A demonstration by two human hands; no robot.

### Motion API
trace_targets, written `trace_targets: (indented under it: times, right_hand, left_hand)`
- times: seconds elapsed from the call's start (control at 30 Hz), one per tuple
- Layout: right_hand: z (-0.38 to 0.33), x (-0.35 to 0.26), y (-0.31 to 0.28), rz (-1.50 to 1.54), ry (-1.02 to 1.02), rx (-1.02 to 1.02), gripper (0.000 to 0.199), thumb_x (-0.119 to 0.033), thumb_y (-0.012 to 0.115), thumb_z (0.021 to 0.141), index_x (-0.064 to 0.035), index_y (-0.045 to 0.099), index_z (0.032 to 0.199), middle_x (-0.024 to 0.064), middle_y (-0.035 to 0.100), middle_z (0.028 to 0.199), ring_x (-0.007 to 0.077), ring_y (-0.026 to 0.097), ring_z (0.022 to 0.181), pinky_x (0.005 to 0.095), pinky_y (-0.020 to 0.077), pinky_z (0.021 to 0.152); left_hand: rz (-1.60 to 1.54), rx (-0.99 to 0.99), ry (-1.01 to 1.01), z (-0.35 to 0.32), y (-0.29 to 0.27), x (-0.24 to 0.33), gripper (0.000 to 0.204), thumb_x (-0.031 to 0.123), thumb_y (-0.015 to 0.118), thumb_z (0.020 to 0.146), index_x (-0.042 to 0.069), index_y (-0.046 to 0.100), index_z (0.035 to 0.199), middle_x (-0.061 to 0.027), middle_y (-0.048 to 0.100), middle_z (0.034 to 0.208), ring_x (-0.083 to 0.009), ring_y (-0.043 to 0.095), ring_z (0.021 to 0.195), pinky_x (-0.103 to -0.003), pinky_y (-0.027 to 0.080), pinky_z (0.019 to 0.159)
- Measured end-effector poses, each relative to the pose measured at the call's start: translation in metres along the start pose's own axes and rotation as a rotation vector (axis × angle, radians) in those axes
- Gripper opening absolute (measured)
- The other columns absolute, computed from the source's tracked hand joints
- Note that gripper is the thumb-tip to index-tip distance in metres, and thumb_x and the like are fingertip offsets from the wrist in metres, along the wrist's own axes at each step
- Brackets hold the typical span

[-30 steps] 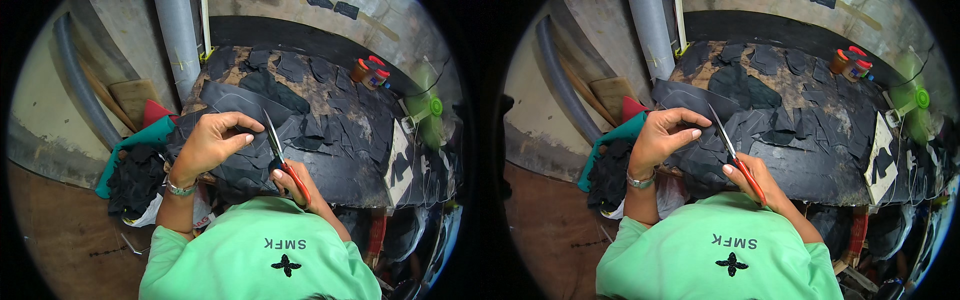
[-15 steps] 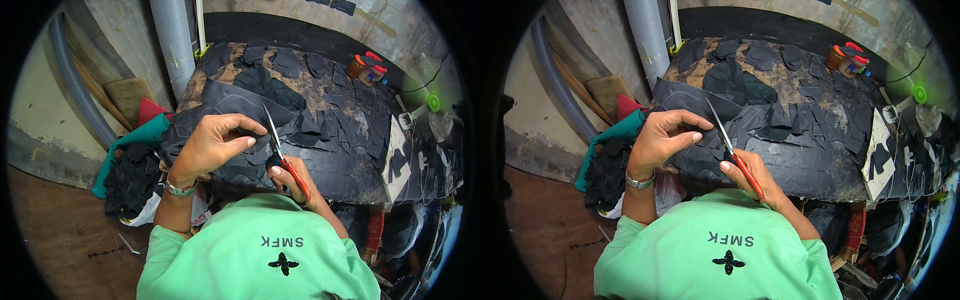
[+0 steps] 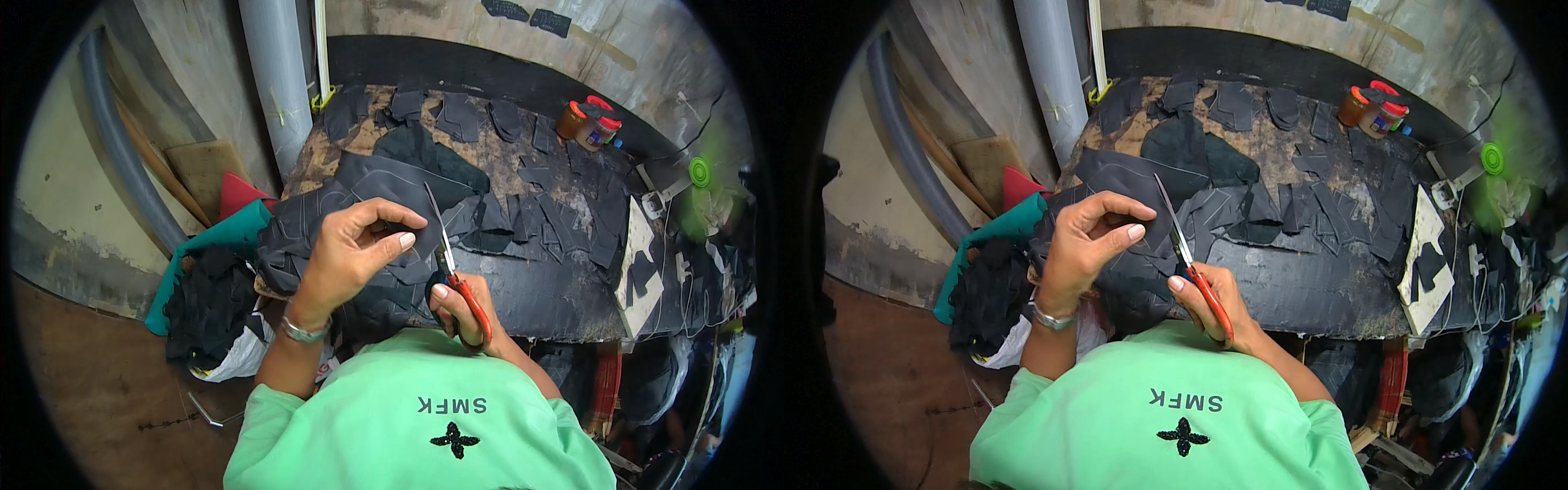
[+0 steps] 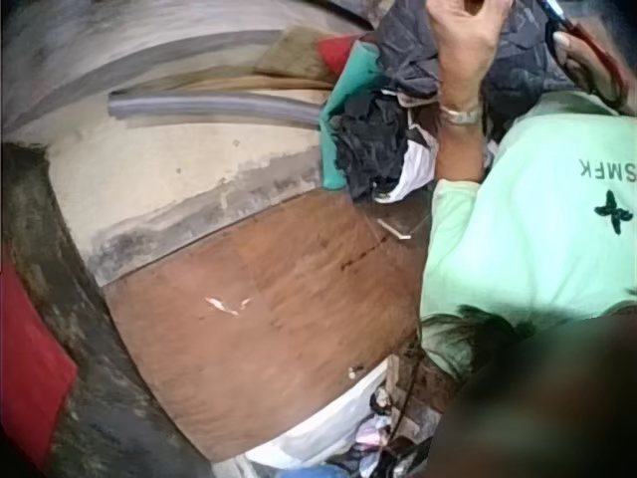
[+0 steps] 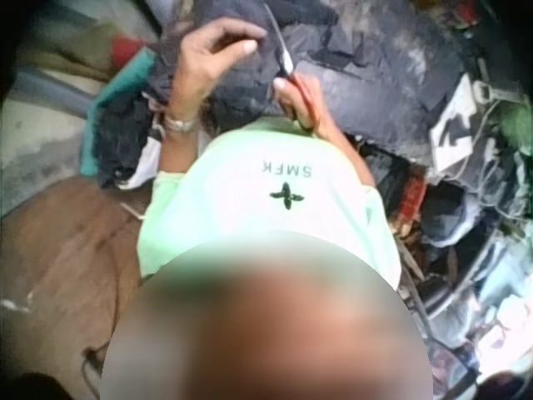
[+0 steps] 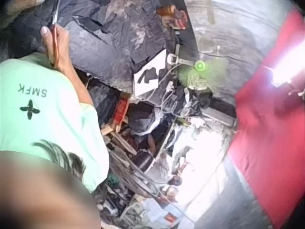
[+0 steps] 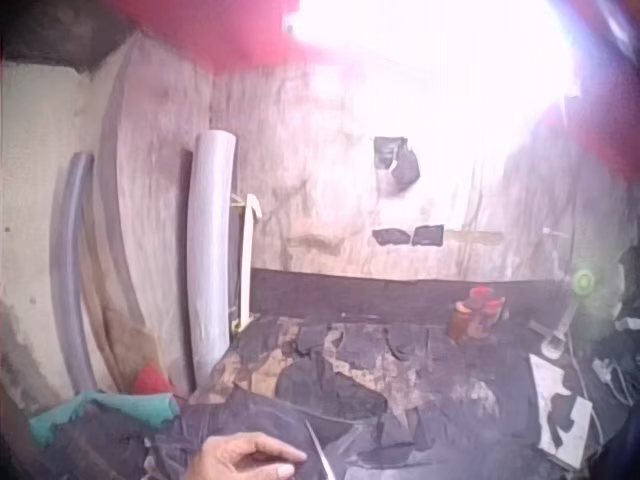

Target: The person uses red-handled scissors to cut black rubber pieces along white chalk outlines on a workbench. They repeatedly pick up pieces, cut along the lines, and place the cut pieces back on the table among other cut rubber scraps.

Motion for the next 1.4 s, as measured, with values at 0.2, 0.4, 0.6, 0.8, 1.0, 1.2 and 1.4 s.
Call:
trace_targets:
  times: [0.2,0.4,0.6,0.8,1.0,1.2,1.4]
  right_hand:
    - [0.0,0.0,0.001,-0.031,0.015,-0.045,0.041,-0.037,0.057,0.092,-0.0065,0.048,0.065,-0.001,0.044,0.051,0.0073,0.043,0.041,0.0235,0.0329,0.038]
    - [0.006,0.001,0.0,-0.14,0.006,-0.132,0.05,-0.048,0.051,0.089,0.0011,0.056,0.078,0.0043,0.05,0.055,0.014,0.051,0.051,0.0274,0.0424,0.053]
    - [0.009,0.0,-0.001,-0.226,0.023,-0.125,0.051,-0.05,0.05,0.089,0.0003,0.056,0.087,0.0029,0.048,0.062,0.0128,0.047,0.059,0.0282,0.042,0.055]
    - [0.009,-0.006,0.001,-0.102,-0.003,-0.167,0.048,-0.048,0.048,0.089,-0.0001,0.056,0.089,0.0031,0.048,0.065,0.013,0.047,0.063,0.0278,0.0393,0.059]
    - [0.009,-0.013,0.007,-0.009,-0.066,-0.105,0.053,-0.053,0.048,0.089,-0.0005,0.054,0.089,0.0041,0.048,0.068,0.0135,0.046,0.065,0.0279,0.0383,0.059]
    - [0.008,-0.008,0.011,0.047,-0.074,-0.065,0.058,-0.056,0.047,0.09,0.0013,0.053,0.086,0.0041,0.047,0.065,0.0141,0.047,0.063,0.0292,0.039,0.057]
    - [0.009,-0.003,0.004,-0.039,-0.019,-0.123,0.052,-0.051,0.049,0.089,0.0004,0.055,0.09,0.003,0.048,0.066,0.0137,0.047,0.064,0.0285,0.0387,0.06]
  left_hand:
    - [0.026,0.299,0.277,0.002,0.004,-0.015,0.02,-0.004,0.062,0.086,0.0,0.07,0.104,0.0036,0.05,0.081,-0.0028,0.045,0.071,-0.017,0.036,0.063]
    - [0.18,0.146,0.273,0.002,-0.013,-0.005,0.021,-0.008,0.057,0.086,-0.002,0.068,0.103,0.0023,0.05,0.081,-0.0025,0.044,0.07,-0.017,0.034,0.06]
    - [0.202,0.08,0.187,-0.003,-0.007,0.005,0.02,-0.008,0.057,0.085,-0.003,0.068,0.102,0.0017,0.05,0.081,-0.0025,0.045,0.071,-0.017,0.035,0.06]
    - [0.221,0.063,0.168,-0.006,-0.003,0.007,0.019,-0.006,0.059,0.086,-0.003,0.068,0.102,0.0015,0.05,0.081,-0.0023,0.045,0.069,-0.017,0.035,0.058]
    - [0.152,0.174,0.148,-0.015,0.016,-0.001,0.018,-0.004,0.063,0.086,-0.002,0.069,0.103,-0.0014,0.056,0.087,-0.0049,0.056,0.078,-0.018,0.045,0.066]
    - [0.116,0.209,0.182,-0.018,0.021,-0.01,0.019,-0.005,0.063,0.086,0.0,0.069,0.104,-0.0005,0.056,0.085,-0.0044,0.054,0.076,-0.017,0.043,0.065]
    - [0.248,0.169,0.254,-0.009,0.006,-0.001,0.022,-0.008,0.063,0.082,0.0,0.07,0.102,0.0046,0.046,0.077,-0.003,0.04,0.067,-0.017,0.032,0.059]
Point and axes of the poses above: each hand's wrist, its own z-axis towards the middle knuckle, its own y-axis out of the palm, x = y × z, the point moved 2 cm from there along z, towards the middle knuckle
